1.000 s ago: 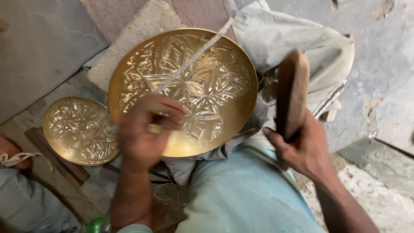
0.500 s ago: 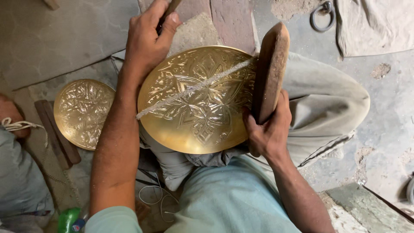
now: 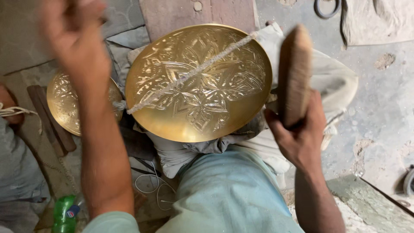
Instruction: The person sits on the floor with a large engraved brass tray on their lap, holds a small punch against the patterned surface, and repeatedly strikes the punch with a wooden mallet to work the design, repositioning the punch across the tray. A second patterned brass tray lies on the floor beside them.
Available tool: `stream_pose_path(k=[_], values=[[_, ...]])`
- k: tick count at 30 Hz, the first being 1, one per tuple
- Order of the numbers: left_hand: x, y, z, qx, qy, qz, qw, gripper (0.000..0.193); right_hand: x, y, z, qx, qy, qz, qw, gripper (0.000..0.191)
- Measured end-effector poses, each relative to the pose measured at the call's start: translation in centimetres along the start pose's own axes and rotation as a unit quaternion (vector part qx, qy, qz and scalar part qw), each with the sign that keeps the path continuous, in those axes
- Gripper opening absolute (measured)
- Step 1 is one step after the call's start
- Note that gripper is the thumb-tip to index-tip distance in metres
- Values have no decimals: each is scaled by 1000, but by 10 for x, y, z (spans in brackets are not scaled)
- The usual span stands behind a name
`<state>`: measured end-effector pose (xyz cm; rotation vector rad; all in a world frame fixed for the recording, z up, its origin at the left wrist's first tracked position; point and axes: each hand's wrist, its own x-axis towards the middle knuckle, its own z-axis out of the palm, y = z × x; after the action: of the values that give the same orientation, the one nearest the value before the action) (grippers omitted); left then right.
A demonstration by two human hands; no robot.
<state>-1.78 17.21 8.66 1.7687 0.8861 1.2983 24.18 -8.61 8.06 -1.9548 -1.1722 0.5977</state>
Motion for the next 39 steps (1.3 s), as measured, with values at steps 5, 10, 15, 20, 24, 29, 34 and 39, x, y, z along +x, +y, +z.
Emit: stream_pose_path(k=[5,10,15,20,24,29,34,39], values=[[-105,64,-3,-3,-13,-70,997,10,-35,49,-19,61,40,233,970,41],[-134,44,57,25,-230,-127,965,26,-56,87,-22,56,27,274,960,52],[-131,16,92,35,-342,-22,939,34,-77,88,-27,112,49,260,958,54],[-131,0,104,61,-392,52,917,36,-80,83,-22,190,78,281,938,56],[-130,3,106,64,-436,17,898,36,-71,77,-19,48,27,238,970,48],[-127,9,109,96,-444,26,890,36,-62,62,-8,105,58,179,976,37],[-128,7,107,104,-446,32,888,27,-51,51,-6,-246,80,-53,964,47],[-131,8,107,101,-428,33,897,33,-46,46,-4,92,85,116,985,29]])
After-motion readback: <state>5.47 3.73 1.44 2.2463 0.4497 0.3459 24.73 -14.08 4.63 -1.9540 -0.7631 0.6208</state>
